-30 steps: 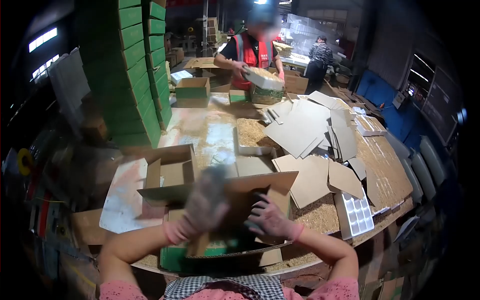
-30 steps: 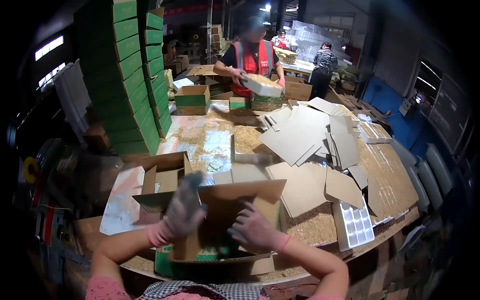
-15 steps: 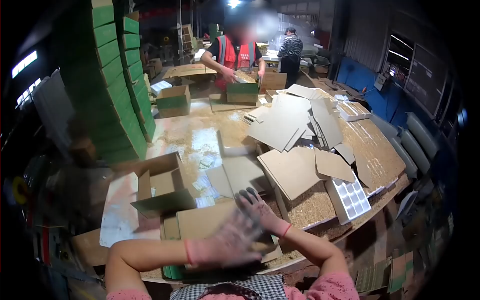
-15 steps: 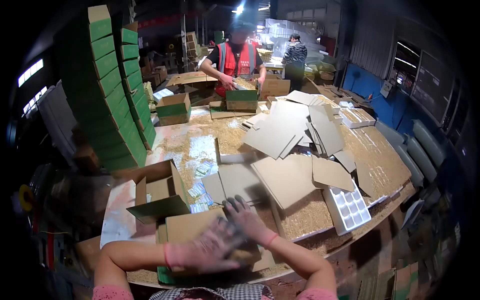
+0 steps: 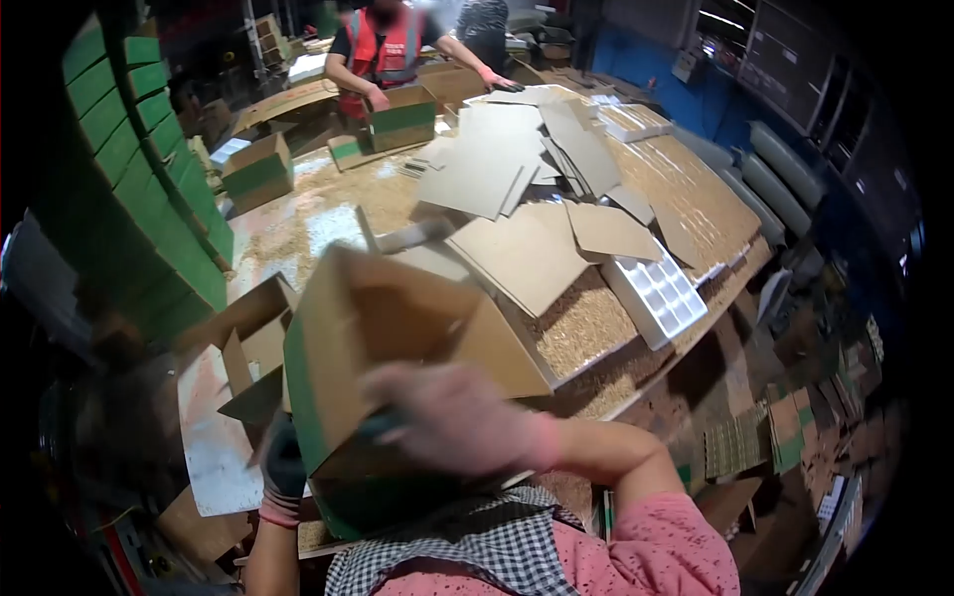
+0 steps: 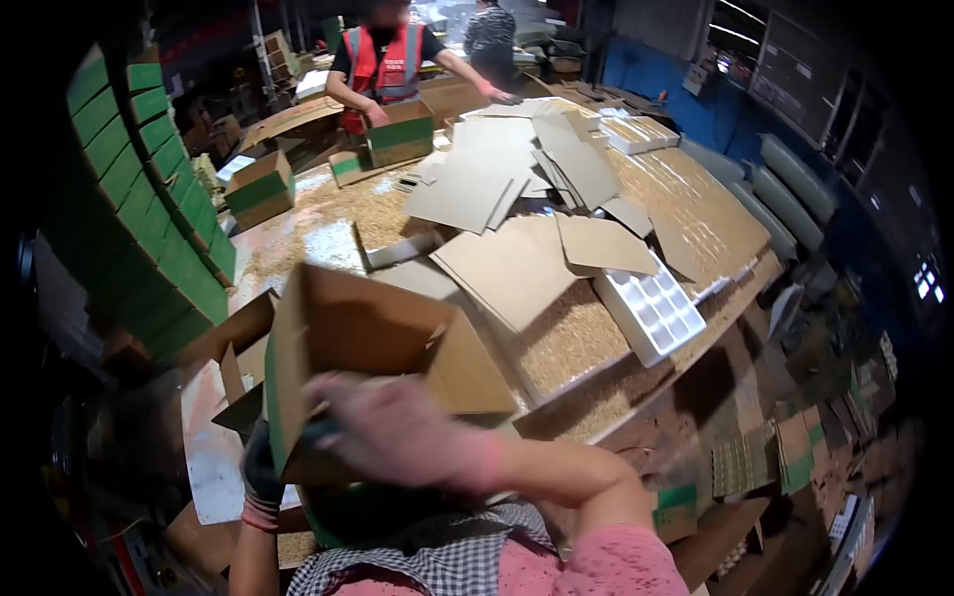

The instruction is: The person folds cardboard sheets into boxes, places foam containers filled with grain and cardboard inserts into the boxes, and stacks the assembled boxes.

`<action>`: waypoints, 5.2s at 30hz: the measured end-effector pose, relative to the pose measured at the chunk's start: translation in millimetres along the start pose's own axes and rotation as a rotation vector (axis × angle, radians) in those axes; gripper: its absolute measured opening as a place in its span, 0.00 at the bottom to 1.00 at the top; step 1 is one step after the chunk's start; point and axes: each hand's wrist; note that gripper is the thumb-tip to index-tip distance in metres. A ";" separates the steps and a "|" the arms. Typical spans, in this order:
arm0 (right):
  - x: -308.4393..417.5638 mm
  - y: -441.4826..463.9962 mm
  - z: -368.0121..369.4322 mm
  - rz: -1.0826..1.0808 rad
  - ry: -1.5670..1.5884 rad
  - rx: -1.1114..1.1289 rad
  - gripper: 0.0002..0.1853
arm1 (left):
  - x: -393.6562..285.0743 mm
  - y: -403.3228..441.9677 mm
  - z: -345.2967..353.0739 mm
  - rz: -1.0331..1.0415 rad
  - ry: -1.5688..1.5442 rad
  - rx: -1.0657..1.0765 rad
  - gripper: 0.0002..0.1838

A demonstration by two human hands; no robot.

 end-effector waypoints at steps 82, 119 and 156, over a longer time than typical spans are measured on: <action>-451.1 -273.4 -326.1 1.050 -1.476 -0.288 0.46 | -72.9 325.0 326.1 -0.435 0.220 0.252 0.32; -272.4 256.1 155.3 -0.307 -0.214 0.375 0.14 | -137.8 110.3 -0.6 0.044 0.996 -0.008 0.18; -190.4 43.3 -18.7 -0.372 0.419 -0.564 0.14 | -95.0 127.5 59.8 -0.210 0.768 0.638 0.23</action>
Point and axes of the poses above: each hand's wrist, its own y-axis towards the middle knuckle, its own z-axis out of the palm, x = y × z, and after that the axes turned 2 degrees about -x, right-handed
